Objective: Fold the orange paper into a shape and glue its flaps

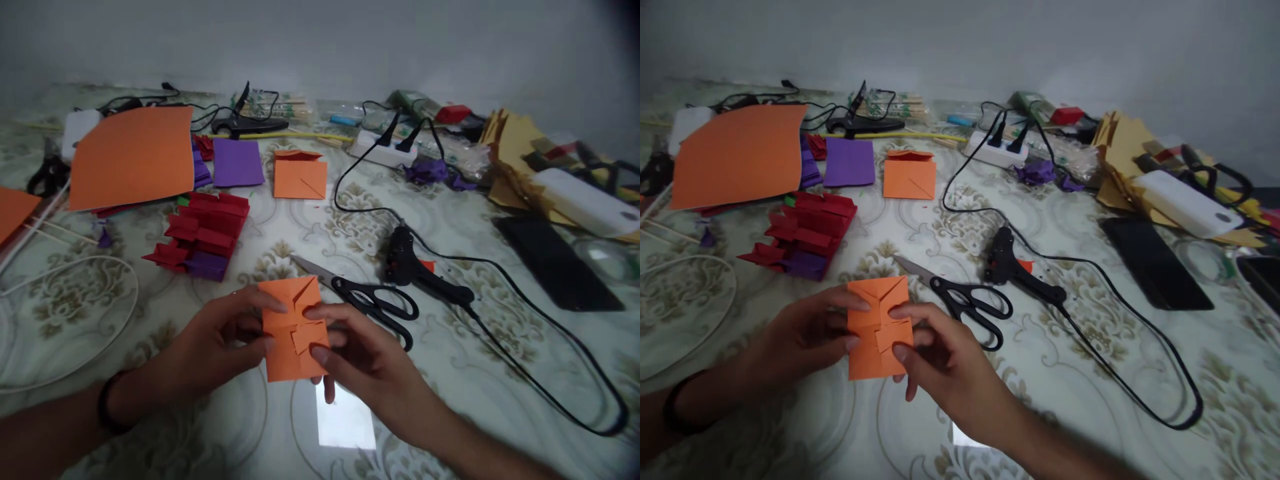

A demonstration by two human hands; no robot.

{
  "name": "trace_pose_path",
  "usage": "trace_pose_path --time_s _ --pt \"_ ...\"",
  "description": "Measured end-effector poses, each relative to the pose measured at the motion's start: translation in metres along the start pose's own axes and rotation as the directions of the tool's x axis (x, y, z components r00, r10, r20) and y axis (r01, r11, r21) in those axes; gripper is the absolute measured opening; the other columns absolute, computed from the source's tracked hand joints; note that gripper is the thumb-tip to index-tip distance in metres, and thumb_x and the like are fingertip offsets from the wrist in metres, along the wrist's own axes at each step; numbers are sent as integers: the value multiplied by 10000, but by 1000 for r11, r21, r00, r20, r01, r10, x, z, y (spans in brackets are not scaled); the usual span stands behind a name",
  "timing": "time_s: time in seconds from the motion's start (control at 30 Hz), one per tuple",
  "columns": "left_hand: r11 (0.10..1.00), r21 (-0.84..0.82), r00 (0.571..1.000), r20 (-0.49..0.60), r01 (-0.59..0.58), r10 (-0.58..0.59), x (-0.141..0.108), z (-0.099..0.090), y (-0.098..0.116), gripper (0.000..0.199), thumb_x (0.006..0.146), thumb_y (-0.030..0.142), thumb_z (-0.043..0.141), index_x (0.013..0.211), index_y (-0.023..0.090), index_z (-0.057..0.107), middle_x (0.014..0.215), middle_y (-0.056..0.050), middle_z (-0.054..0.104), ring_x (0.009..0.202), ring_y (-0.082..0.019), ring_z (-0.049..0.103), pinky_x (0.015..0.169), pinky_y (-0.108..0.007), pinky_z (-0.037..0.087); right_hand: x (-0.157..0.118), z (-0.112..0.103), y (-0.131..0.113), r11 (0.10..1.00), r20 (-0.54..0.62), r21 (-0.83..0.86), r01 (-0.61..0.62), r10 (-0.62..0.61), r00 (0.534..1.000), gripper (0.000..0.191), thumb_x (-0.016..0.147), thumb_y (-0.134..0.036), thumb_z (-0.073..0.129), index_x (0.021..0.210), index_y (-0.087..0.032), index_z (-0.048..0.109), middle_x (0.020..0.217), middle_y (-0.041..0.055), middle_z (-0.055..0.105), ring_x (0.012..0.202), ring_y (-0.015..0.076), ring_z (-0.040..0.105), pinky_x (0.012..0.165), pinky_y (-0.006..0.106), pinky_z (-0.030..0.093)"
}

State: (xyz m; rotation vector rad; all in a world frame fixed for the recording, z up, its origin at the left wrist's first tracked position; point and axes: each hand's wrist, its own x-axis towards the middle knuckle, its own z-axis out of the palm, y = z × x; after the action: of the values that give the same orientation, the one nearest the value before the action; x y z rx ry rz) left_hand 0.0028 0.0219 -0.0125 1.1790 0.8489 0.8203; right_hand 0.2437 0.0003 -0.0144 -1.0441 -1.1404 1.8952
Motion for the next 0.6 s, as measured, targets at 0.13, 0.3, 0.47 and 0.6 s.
trace_pose_path --time_s 0.13,0.3,0.47,0.6 --pt "985 170 999 28 32 -37 -3 -5 2 305 946 235 746 1236 328 767 1145 -27 762 852 -150 728 712 -212 586 -3 -3 2 998 22 -58 4 -2 1000 335 1017 -413 695 1302 -255 619 795 -38 613 651 104 611 586 226 600" --pt "877 477 995 98 -50 4 -6 -10 8 373 953 223 716 1292 361 783 1106 -27 811 868 -180 721 693 -215 580 -4 -5 3 991 31 -134 12 -8 999 313 1028 -419 676 1299 -267 636 799 -38 588 639 106 614 590 245 614" --pt "867 496 996 87 -42 -2 -5 -9 10 361 976 226 687 1310 326 780 1170 -44 809 940 -189 740 734 -229 605 -4 -2 1 999 25 -43 -11 12 1000 267 1033 -440 673 1224 -271 591 793 -48 532 659 99 547 592 222 611" --pt "889 456 997 74 -48 16 -3 -7 11 335 962 223 718 1271 319 801 1134 -47 831 932 -188 751 769 -238 624 -3 0 1 999 20 49 -4 3 1000 225 1025 -432 692 1064 -257 556 790 -52 490 664 99 471 551 185 583"
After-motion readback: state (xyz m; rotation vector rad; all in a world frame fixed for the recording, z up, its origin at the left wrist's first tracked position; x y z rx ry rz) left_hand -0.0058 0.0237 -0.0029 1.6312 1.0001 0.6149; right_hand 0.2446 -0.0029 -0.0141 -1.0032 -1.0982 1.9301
